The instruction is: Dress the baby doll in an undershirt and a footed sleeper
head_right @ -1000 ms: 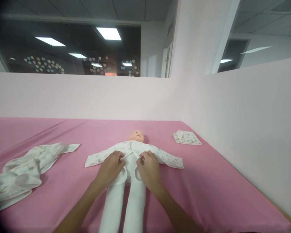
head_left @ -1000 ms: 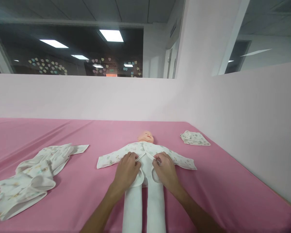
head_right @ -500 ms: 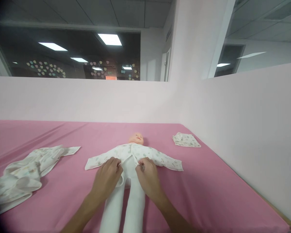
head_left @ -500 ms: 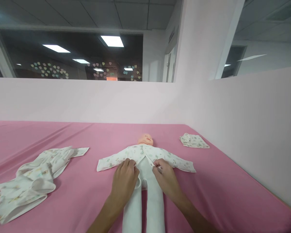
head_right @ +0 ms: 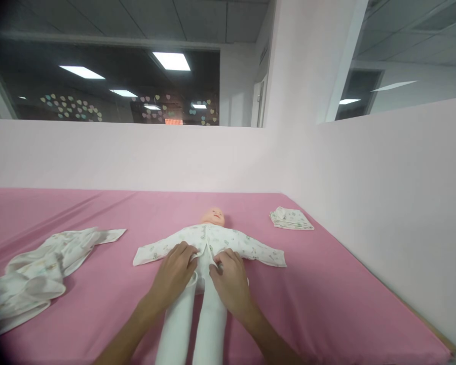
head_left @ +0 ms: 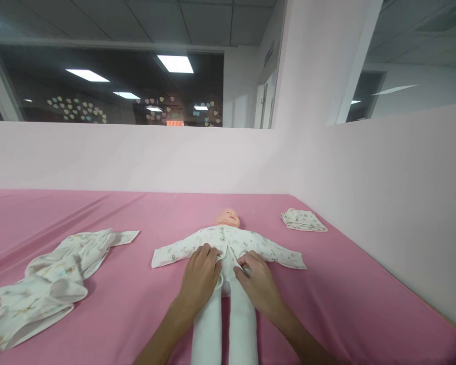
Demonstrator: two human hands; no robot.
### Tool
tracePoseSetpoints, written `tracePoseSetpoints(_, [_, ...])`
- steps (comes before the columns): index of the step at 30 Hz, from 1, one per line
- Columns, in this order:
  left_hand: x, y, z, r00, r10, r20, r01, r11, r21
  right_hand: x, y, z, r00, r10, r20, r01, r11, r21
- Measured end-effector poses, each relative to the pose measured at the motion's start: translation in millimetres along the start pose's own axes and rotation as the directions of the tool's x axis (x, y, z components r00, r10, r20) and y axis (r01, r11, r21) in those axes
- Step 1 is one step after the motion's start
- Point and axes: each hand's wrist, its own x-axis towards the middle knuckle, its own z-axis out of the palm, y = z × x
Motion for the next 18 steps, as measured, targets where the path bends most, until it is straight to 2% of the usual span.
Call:
tracePoseSetpoints(6, [1,8,-2.8,0.990,0.033,-0.140,-0.034,0.999,-0.004,0,-13,-5,0.986,0.155,-0.058,-0.130,0.942,0.309])
tracePoseSetpoints(10, [2,14,1.8,0.997,-0.003,-0.078,-0.002,0.998,-0.064,0,-18,-4,0.983,0.166,-0.077,-0.121,0.903,0.413])
tracePoseSetpoints(13, [2,15,7.5,0.999,-0.036,-0.036,0.033,0.996,-0.087,-1,-16,-1,0.983,0.166,-0.076,-0.119,0.899,0.422])
tracePoseSetpoints(18, [2,15,9.3,0.997,-0.068,-0.031,0.062,0.986,-0.152,0,-14,4,0.981,0.184,-0.059,-0.143,0.897,0.417])
